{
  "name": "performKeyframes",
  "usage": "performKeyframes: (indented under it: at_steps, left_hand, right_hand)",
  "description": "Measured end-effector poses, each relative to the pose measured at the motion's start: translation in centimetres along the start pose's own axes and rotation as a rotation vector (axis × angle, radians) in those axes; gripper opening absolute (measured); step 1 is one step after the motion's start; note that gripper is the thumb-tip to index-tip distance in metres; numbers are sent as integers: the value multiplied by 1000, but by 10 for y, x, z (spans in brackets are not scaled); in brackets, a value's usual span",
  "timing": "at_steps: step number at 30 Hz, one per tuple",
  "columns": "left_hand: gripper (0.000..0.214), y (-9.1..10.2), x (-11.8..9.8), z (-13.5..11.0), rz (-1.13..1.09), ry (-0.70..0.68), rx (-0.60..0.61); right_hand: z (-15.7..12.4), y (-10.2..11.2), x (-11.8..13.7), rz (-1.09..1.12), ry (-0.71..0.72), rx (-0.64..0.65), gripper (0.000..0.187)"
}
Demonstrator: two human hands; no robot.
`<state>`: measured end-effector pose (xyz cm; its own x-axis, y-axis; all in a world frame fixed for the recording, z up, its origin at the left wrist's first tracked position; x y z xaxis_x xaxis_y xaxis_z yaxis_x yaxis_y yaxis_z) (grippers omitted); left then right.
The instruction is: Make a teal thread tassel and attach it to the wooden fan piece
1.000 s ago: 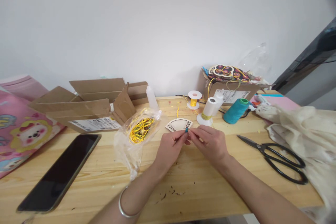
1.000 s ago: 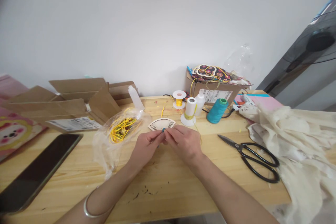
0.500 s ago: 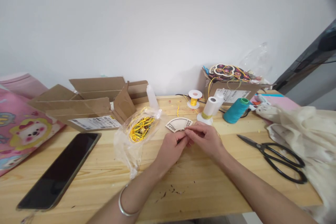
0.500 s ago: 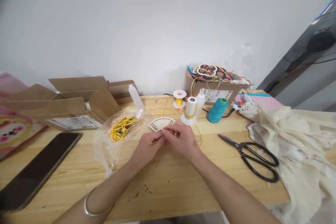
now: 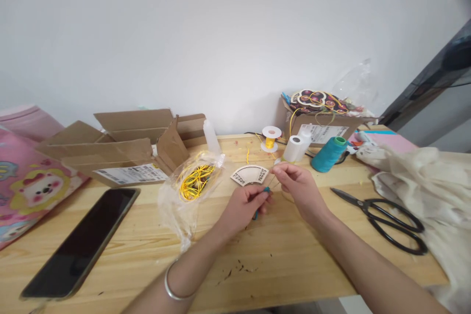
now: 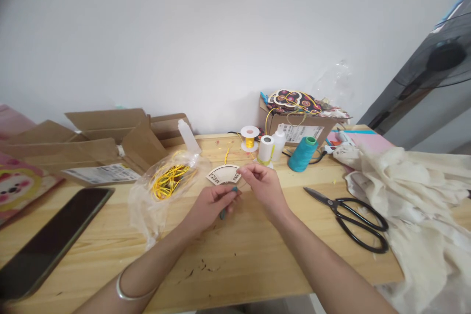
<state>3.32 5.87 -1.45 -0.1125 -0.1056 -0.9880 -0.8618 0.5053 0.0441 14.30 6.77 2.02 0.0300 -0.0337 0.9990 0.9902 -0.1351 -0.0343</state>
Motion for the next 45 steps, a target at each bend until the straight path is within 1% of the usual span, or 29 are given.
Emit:
performKeyframes:
  at_steps: [2, 5, 8, 11, 16, 20, 23, 28, 30, 32, 34, 37, 39, 41, 45]
  left_hand:
    - [28, -1, 4, 1, -112, 40, 9]
    - [30, -5, 3, -1, -294, 74, 42]
    - [31, -8, 2, -3, -374, 116, 79]
    - [32, -5, -1, -4, -317, 105, 64]
    - [36, 5, 3, -4, -190, 133, -38]
    - [36, 6, 5, -5, -172, 145, -40]
    - [35, 8, 5, -4, -187, 142, -48]
    - [33, 11, 4, -4, -288, 110, -52]
    - [33, 11, 3, -3, -314, 99, -45]
    - [33, 10, 2, -4, -314, 96, -37]
    - [33, 9, 1, -4, -303, 95, -30]
    - [34, 9, 2, -5, -300, 104, -28]
    - [34, 9, 2, -5, -322, 106, -35]
    - [31, 11, 3, -4, -363, 102, -43]
    - [27, 14, 4, -4, -448, 113, -67]
  right_hand:
    - [0, 3, 2, -7, -5, -23, 23]
    - [1, 3, 1, -2, -29, -21, 24]
    - [0, 2, 0, 7, -32, -10, 25]
    - [0, 3, 1, -4, -20, -7, 25]
    - [1, 6, 6, -73, 47, -25, 24]
    - [2, 9, 11, -105, 101, -56, 22]
    - [1, 12, 18, -176, 172, -79, 20]
    - [-4, 5, 39, -344, 367, -42, 14]
    - [-5, 8, 44, -371, 403, -78, 13]
    - [-5, 15, 42, -368, 390, -138, 13]
    - [-2, 22, 37, -342, 347, -182, 14]
    - [-1, 26, 31, -299, 290, -204, 16]
    - [-1, 24, 32, -294, 291, -196, 15]
    - [-4, 15, 39, -349, 359, -139, 11]
    - [-21, -18, 55, -607, 661, 39, 11]
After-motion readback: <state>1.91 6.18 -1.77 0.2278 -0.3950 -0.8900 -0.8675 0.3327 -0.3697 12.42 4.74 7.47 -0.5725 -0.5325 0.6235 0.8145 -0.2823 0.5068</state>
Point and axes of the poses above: each hand's wrist, its own z-axis towards the middle knuckle, its own y-axis out of the back of the hand, x = y × z, the point moved 10 cm from there along z, towards the middle knuckle, and after that the axes turned 4 degrees about -z, right-handed, at the moved point
